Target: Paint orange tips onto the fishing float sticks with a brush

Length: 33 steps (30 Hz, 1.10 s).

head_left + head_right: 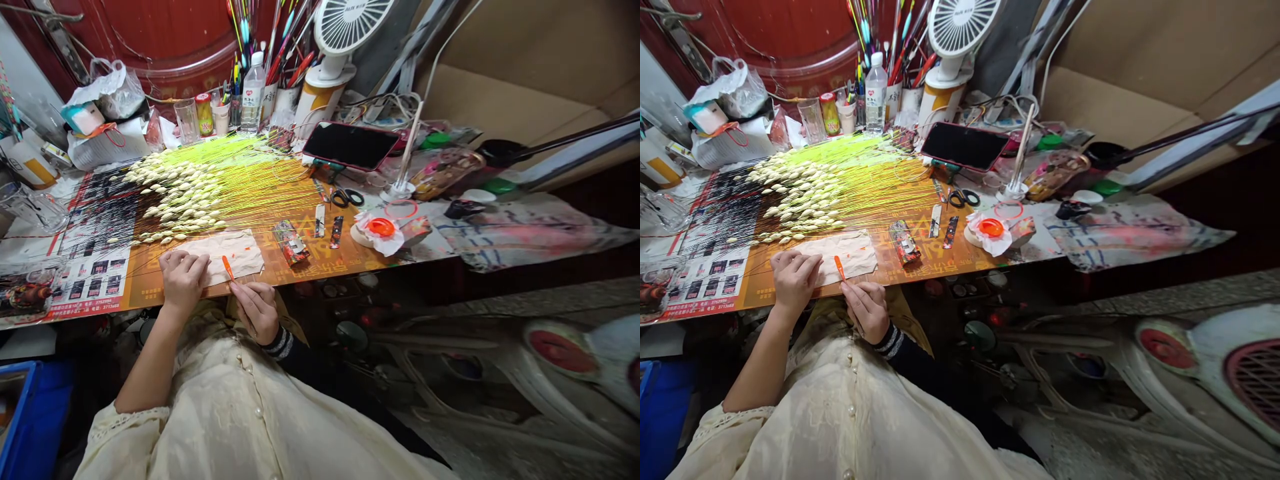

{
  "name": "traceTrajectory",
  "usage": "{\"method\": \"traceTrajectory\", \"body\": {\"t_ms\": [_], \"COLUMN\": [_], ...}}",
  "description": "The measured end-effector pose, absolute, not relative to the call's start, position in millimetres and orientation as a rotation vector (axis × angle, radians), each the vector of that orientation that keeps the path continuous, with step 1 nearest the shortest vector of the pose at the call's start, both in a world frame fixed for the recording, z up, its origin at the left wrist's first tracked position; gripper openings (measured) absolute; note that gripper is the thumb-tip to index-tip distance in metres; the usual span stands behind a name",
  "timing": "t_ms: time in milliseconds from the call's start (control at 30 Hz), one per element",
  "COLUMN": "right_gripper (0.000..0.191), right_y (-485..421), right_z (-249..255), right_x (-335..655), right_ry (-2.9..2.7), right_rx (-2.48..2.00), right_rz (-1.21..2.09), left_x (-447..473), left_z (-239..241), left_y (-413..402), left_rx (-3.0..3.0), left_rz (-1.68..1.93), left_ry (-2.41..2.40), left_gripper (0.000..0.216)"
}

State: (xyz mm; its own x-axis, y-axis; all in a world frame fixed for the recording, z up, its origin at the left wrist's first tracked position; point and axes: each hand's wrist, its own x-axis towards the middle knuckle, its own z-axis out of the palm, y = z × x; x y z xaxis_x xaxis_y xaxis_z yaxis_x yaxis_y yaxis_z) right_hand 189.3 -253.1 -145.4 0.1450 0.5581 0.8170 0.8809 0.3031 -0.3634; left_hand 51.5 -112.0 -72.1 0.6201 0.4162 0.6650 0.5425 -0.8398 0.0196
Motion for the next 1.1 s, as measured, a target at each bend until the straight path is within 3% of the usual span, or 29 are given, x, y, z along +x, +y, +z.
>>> {"method": "traceTrajectory", "body": {"t_ms": [1100], "right_gripper": [0.058], "right_y": [-241], "right_z": [-149], "right_x": [173], "right_ry": [-1.610], "right_rx": [-1.344], "right_rz": [-0.390], "left_x": [33], "left_z": [-74], "left_y": [-110], "left_rx": [-2.641], "left_rz": [-1.056], "left_ry": [-0.825], "left_gripper": [0.014]}}
